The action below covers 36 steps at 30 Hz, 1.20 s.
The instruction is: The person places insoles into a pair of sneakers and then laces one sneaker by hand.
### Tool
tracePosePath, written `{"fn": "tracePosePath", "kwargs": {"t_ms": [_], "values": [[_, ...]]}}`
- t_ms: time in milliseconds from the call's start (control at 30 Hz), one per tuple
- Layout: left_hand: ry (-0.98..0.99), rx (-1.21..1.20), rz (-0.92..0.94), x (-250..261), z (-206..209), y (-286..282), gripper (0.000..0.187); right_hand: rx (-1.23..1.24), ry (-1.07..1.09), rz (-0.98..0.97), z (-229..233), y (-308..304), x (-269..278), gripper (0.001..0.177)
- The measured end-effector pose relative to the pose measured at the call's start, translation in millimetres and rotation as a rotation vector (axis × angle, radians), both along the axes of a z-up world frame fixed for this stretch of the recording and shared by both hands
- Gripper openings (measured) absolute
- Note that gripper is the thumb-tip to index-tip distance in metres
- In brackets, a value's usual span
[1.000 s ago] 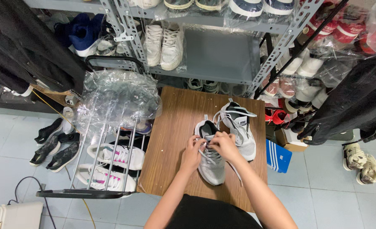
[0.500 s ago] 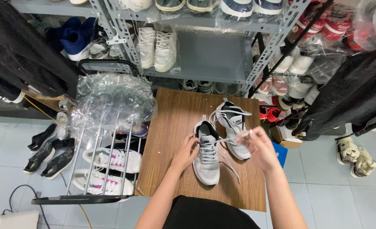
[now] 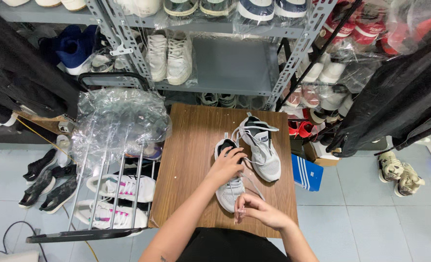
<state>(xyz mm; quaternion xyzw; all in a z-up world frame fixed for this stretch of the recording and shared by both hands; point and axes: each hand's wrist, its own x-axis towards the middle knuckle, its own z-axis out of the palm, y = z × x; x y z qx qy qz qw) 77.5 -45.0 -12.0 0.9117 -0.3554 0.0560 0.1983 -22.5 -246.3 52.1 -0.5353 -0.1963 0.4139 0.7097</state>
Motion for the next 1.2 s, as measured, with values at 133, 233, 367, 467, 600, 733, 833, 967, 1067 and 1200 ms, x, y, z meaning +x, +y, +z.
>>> {"fn": "tracePosePath", "kwargs": {"t_ms": [133,233,367,467,600,733,833,967,1067,1200], "values": [[0.229,-0.322,0.045,2,-3,14,0.021,-0.023,-0.041,-0.006,-9,-7,2,0.014],[0.301,-0.414,0.139,1,-3,42,0.026,-0.128,-0.071,-0.160,-9,-17,8,0.014],[0.292,-0.337,0.335,-10,-3,108,0.027,-0.581,-0.385,-0.425,1,-36,26,0.024],[0.362,-0.217,0.522,-23,-5,143,0.039,-0.979,-0.728,-0.530,3,-39,40,0.036],[0.339,-0.165,0.714,-33,-5,149,0.031,-1.135,-1.039,-0.645,-1,-28,57,0.018],[0.260,-0.253,0.584,-34,-2,111,0.020,-1.328,-1.132,-0.494,8,-22,67,0.007],[0.286,-0.310,0.444,-33,4,70,0.024,-1.075,-1.368,-0.631,20,-24,71,0.010],[0.251,-0.325,0.318,-30,5,19,0.029,-0.976,-1.405,-0.528,24,-26,74,0.011],[0.213,-0.323,0.259,-28,0,-3,0.026,-0.939,-1.112,-0.396,16,-24,74,0.011],[0.316,-0.422,0.223,-28,-7,-9,0.019,-0.907,-0.933,-0.376,3,-25,69,0.016]]}}
